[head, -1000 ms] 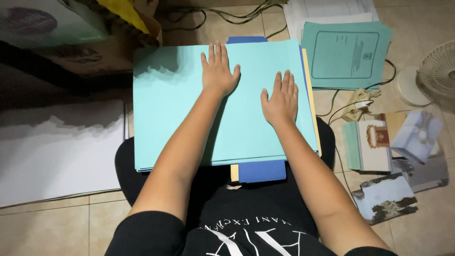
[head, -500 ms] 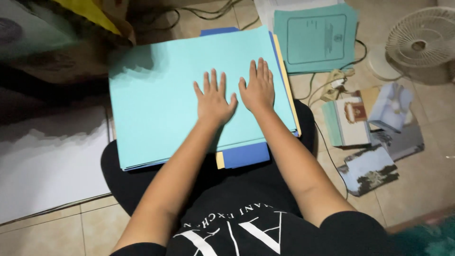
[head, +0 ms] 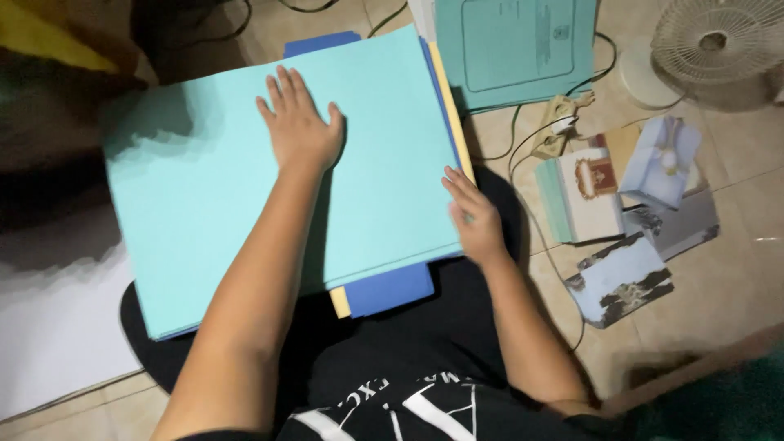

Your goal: Organizing and smoothing light blue folders by moving them one by one from a side pile onto a central stack.

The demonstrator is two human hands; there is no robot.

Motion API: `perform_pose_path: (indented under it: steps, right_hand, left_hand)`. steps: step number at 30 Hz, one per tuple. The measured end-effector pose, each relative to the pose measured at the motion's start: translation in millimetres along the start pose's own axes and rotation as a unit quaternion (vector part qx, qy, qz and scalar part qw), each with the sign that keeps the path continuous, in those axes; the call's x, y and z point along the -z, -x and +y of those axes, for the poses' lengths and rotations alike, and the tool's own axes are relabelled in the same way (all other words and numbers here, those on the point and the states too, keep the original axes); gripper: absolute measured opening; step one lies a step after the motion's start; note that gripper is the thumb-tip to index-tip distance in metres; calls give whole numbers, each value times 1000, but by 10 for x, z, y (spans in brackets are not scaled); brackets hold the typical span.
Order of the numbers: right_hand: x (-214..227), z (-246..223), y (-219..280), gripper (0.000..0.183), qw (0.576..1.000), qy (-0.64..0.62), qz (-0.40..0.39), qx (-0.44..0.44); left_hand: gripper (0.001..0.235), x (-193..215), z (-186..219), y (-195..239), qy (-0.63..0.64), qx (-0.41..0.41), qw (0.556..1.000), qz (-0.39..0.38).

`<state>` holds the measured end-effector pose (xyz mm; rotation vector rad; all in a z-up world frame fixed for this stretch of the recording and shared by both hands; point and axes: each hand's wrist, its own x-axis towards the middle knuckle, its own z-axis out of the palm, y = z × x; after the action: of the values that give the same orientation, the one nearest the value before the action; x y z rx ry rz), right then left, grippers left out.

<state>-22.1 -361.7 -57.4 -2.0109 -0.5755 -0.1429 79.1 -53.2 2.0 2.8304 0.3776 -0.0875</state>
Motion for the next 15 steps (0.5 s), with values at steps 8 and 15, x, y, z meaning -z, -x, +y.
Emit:
perform_pose_path:
  steps: [8,15]
  right_hand:
    - [7,1912,-1325,26,951,99,56,-286]
    - [-11,1808,-1921,40,896,161,-25,-413]
  left_hand:
    - [74,-22,-20,3,26,7,999,26]
    - [69,-86,-53,-16,19,-12,998,59]
